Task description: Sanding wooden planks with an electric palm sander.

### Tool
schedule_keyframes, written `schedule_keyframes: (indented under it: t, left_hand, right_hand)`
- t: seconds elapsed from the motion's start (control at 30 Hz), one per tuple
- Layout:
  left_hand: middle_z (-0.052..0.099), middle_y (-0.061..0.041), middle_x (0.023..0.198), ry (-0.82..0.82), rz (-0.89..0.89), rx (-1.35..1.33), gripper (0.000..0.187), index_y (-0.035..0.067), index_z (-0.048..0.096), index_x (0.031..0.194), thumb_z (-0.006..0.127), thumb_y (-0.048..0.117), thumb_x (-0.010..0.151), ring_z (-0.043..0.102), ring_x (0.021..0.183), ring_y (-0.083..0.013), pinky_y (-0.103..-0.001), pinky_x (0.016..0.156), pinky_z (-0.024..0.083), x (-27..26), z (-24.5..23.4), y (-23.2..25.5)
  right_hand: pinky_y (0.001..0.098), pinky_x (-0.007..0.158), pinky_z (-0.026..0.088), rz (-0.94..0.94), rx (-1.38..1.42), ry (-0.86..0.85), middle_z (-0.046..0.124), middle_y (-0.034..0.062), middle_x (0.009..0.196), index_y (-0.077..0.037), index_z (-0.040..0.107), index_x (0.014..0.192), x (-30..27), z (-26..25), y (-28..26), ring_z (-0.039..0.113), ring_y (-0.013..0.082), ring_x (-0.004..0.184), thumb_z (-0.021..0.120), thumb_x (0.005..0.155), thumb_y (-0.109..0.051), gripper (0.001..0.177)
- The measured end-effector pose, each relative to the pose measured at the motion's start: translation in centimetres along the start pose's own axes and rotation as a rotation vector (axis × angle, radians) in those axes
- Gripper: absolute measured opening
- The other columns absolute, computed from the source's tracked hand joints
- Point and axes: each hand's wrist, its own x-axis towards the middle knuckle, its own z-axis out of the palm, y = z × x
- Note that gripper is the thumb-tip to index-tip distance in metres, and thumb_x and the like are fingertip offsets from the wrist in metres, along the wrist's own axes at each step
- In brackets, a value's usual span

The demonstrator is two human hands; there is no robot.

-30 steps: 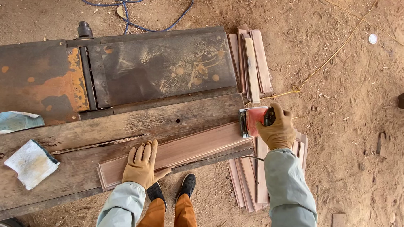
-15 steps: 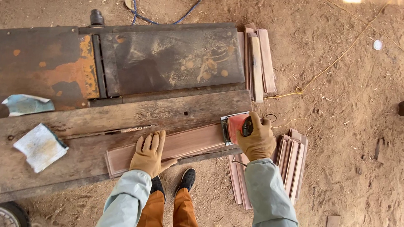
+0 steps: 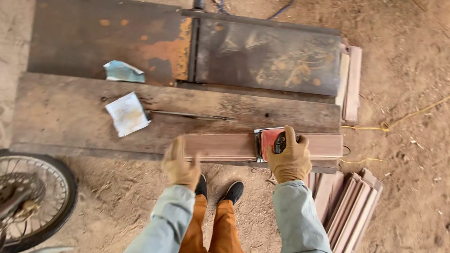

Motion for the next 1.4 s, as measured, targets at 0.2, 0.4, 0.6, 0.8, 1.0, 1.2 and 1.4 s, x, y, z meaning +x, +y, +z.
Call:
schedule_keyframes:
  t: [0.2, 0.4, 0.6, 0.8, 1.0, 1.2, 1.4]
  left_hand:
    - [0.078, -0.006, 0.089, -0.129, -0.589, -0.434, 0.021, 0.008, 0.078, 0.095, 0.079, 0.028, 0.089, 0.074, 0.079, -0.0179, -0.032, 0.075, 0.061, 0.6, -0.4, -7.5]
    - [0.079, -0.008, 0.077, -0.297, -0.718, -0.684, 0.013, 0.002, 0.077, 0.082, 0.086, 0.011, 0.081, 0.076, 0.066, -0.0129, -0.023, 0.057, 0.060, 1.0, 1.8, -8.7]
    - [0.079, -0.013, 0.080, -0.400, -0.798, -0.801, 0.012, 0.001, 0.075, 0.081, 0.085, 0.007, 0.079, 0.077, 0.070, -0.0169, -0.025, 0.056, 0.060, 2.1, 1.0, -8.1]
    - [0.078, -0.018, 0.080, -0.361, -0.695, -1.022, 0.016, -0.006, 0.074, 0.081, 0.086, 0.003, 0.077, 0.077, 0.070, -0.0214, -0.030, 0.059, 0.064, 1.1, 5.7, -11.4]
    - [0.078, -0.022, 0.085, -0.389, -0.681, -1.037, 0.016, -0.008, 0.073, 0.086, 0.084, 0.000, 0.078, 0.075, 0.071, -0.0262, -0.036, 0.061, 0.064, 1.1, 6.8, -12.2]
    - [0.074, -0.033, 0.098, -0.467, -0.850, -1.236, 0.018, -0.012, 0.065, 0.089, 0.079, -0.007, 0.079, 0.078, 0.090, -0.0366, -0.038, 0.078, 0.068, 1.7, 7.8, -13.6]
    - [0.077, -0.026, 0.093, -0.437, -0.775, -1.049, 0.013, -0.009, 0.068, 0.084, 0.080, -0.005, 0.080, 0.078, 0.084, -0.0307, -0.035, 0.071, 0.066, 1.8, 4.7, -11.4]
  right_hand:
    - [0.0570, 0.070, 0.057, -0.077, 0.000, 0.007, 0.059, 0.0172, 0.124, -0.036, 0.057, 0.129, -1.6, 1.3, -3.3, 0.069, 0.0433, 0.095, 0.086, 0.072, -0.034, 0.064]
    - [0.0544, 0.069, 0.060, -0.136, -0.028, -0.027, 0.059, 0.0172, 0.123, -0.035, 0.056, 0.129, -3.8, 2.2, -7.5, 0.070, 0.0420, 0.095, 0.085, 0.073, -0.035, 0.063]
    - [0.0527, 0.067, 0.063, -0.185, -0.053, -0.120, 0.057, 0.0195, 0.129, -0.032, 0.054, 0.126, -5.8, 2.4, -12.2, 0.070, 0.0417, 0.096, 0.078, 0.084, -0.047, 0.051]
    - [0.0522, 0.064, 0.063, -0.186, -0.071, -0.199, 0.054, 0.0191, 0.131, -0.035, 0.051, 0.131, -7.6, 2.7, -16.2, 0.068, 0.0424, 0.099, 0.073, 0.088, -0.057, 0.053]
    - [0.0481, 0.069, 0.064, -0.232, -0.084, -0.236, 0.055, 0.0126, 0.126, -0.042, 0.048, 0.139, -8.6, 4.9, -17.4, 0.068, 0.0370, 0.100, 0.077, 0.082, -0.043, 0.064]
    - [0.0501, 0.065, 0.064, -0.269, -0.142, -0.303, 0.051, 0.0140, 0.122, -0.036, 0.046, 0.135, -9.9, 4.0, -19.2, 0.066, 0.0395, 0.096, 0.075, 0.088, -0.046, 0.056]
    - [0.0496, 0.061, 0.064, -0.258, -0.068, -0.226, 0.053, 0.0160, 0.121, -0.037, 0.049, 0.135, -8.2, 4.2, -15.4, 0.068, 0.0383, 0.095, 0.064, 0.094, -0.056, 0.048]
